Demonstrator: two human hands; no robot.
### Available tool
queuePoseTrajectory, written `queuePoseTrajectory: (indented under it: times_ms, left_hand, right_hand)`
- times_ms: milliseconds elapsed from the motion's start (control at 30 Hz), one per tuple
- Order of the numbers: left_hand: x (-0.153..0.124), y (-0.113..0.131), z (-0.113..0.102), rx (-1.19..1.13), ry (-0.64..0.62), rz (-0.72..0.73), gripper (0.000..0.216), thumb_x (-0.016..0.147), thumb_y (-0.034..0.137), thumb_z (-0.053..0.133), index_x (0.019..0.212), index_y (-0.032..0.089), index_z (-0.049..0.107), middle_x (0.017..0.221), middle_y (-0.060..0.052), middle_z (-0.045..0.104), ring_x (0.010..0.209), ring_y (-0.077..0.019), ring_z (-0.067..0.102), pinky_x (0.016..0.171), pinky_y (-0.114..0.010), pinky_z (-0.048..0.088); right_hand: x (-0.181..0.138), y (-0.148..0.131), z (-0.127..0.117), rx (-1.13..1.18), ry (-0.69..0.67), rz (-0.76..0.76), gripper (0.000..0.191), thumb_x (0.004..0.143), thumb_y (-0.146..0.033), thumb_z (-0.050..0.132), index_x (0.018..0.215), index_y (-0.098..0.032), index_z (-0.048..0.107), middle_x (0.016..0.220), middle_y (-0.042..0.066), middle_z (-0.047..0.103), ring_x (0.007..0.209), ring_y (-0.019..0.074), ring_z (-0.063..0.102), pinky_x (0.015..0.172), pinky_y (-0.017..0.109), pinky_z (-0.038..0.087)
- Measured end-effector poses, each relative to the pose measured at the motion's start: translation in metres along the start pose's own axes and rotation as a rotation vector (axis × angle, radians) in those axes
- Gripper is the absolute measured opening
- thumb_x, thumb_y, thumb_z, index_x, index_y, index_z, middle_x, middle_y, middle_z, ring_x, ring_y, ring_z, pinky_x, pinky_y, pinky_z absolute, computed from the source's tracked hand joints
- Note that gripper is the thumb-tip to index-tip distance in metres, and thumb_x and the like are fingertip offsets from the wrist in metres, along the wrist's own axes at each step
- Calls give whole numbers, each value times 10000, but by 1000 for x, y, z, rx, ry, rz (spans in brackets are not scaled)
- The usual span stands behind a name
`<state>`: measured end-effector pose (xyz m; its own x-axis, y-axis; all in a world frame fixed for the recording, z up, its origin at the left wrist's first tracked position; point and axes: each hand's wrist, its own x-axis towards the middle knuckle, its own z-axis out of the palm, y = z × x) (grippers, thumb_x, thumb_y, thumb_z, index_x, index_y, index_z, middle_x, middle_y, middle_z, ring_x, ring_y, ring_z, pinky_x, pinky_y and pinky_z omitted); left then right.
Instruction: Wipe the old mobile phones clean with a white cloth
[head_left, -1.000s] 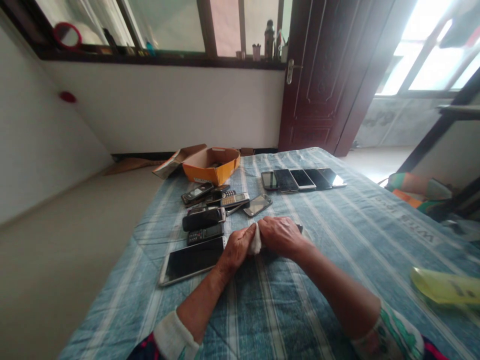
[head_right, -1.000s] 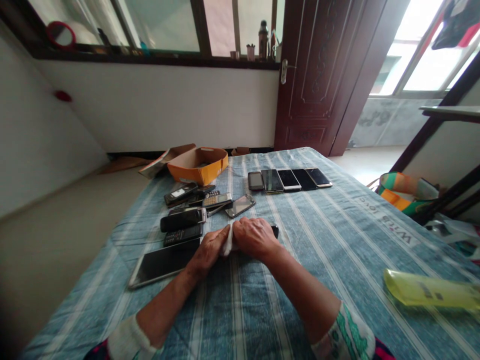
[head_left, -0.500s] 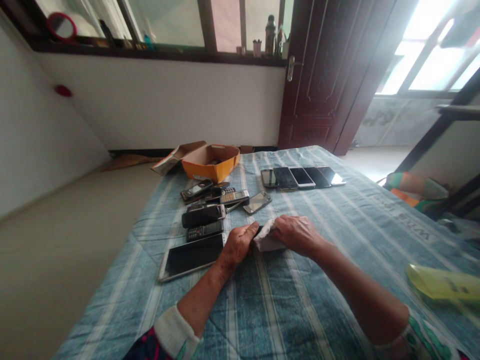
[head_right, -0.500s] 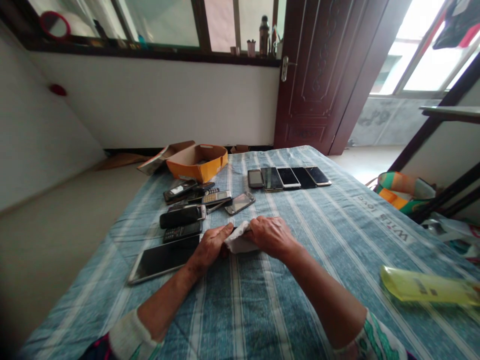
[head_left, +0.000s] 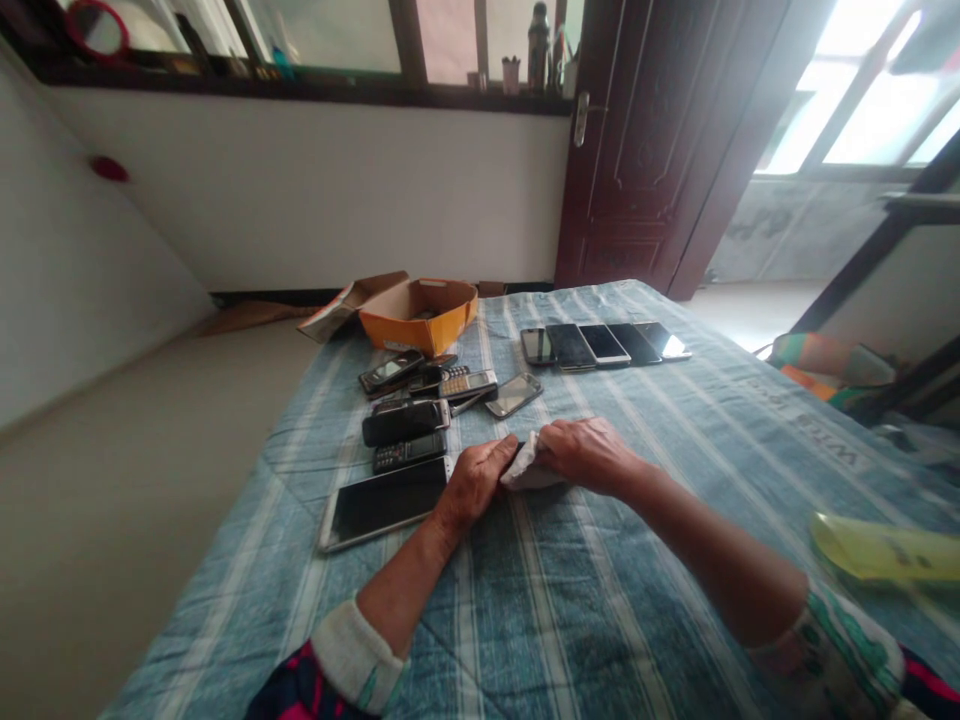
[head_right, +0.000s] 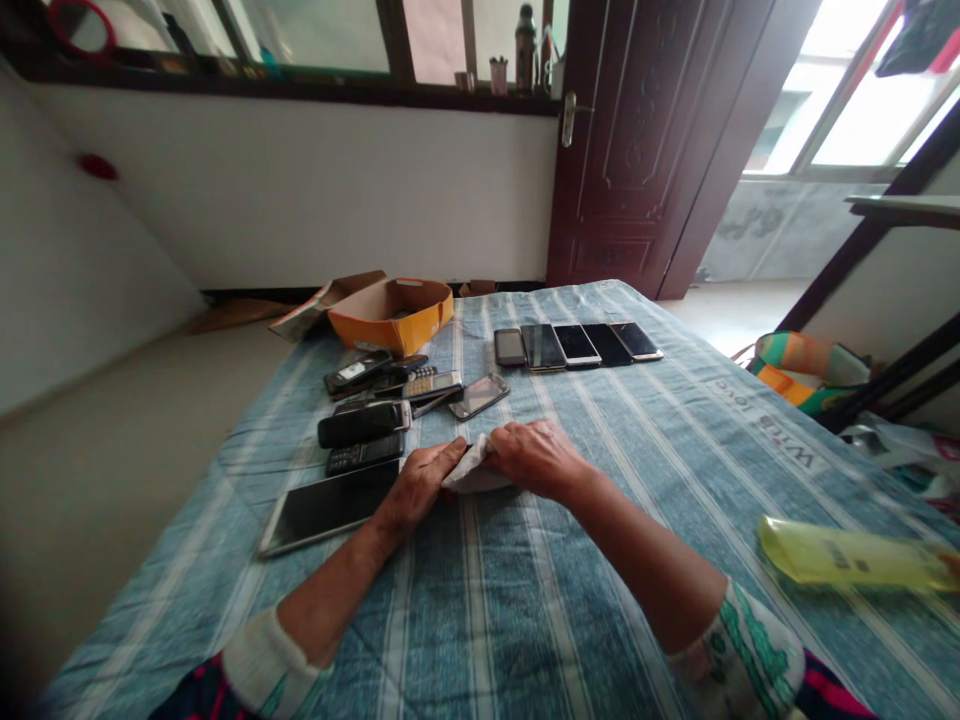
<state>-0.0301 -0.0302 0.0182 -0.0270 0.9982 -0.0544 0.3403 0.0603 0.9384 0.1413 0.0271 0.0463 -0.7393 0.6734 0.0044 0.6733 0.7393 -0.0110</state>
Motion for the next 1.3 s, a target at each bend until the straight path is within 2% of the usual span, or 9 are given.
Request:
queuePoseTrajectory:
  times_ms: [167,333,400,567,700,800,1033,1300]
  left_hand:
    - [-1,-1,0,51,-9,40,521,854,605,341,607,175,500,491,29,461,498,-133,453,518,-245,368]
    - [-1,2,-2,41,-64,94,505,836,622,377,749,159,559,667,2,550,631,-144,477,593,-238,403]
    - [-1,3,-1,21,-71,75,509,822,630,393,786,153,567,688,1,552,641,-145,474,589,-236,403]
    - [1,3,0,95,-33,26,526,774,657,448,703,150,565,596,22,491,560,-125,422,521,-223,358]
    - [1,5,2,110,-15,32,529,756,660,471,709,147,591,591,22,507,558,-126,439,511,-218,361]
    - [0,6,2,115,-14,59,518,764,646,478,707,144,596,603,17,524,558,-123,447,505,-213,366]
    - [1,5,0,118,-47,99,426,823,537,478,743,141,613,579,22,502,504,-106,444,459,-200,365]
    - [3,-1,-1,185,-67,153,257,803,373,521,833,154,654,585,28,539,509,-107,468,476,-196,378]
  right_hand:
    - [0,-4,-3,-3,-1,20,379,932,-463,354,947,-162,583,913,102,675,788,224,650,623,280,405]
    - [14,-21,-5,7,26,-47,249,918,-216,340,946,-160,581,891,85,679,760,212,653,595,284,412]
    - [17,-22,-4,14,34,-62,238,902,-187,349,952,-162,580,901,81,680,768,211,653,594,284,411]
    - [14,-10,-2,8,38,-90,234,920,-264,375,986,-153,570,954,99,674,790,204,646,612,284,404]
    - [9,0,-3,5,35,-117,282,929,-370,406,986,-147,569,959,105,672,800,192,634,607,273,379]
    - [9,2,-4,-3,35,-132,285,933,-378,409,982,-147,569,940,100,678,781,184,626,586,268,347]
    - [10,6,-6,-34,29,-149,311,949,-385,379,975,-139,566,900,98,685,757,184,617,559,272,289]
    - [6,11,-7,-6,22,-121,332,949,-408,377,996,-139,566,915,102,680,764,177,614,582,268,305]
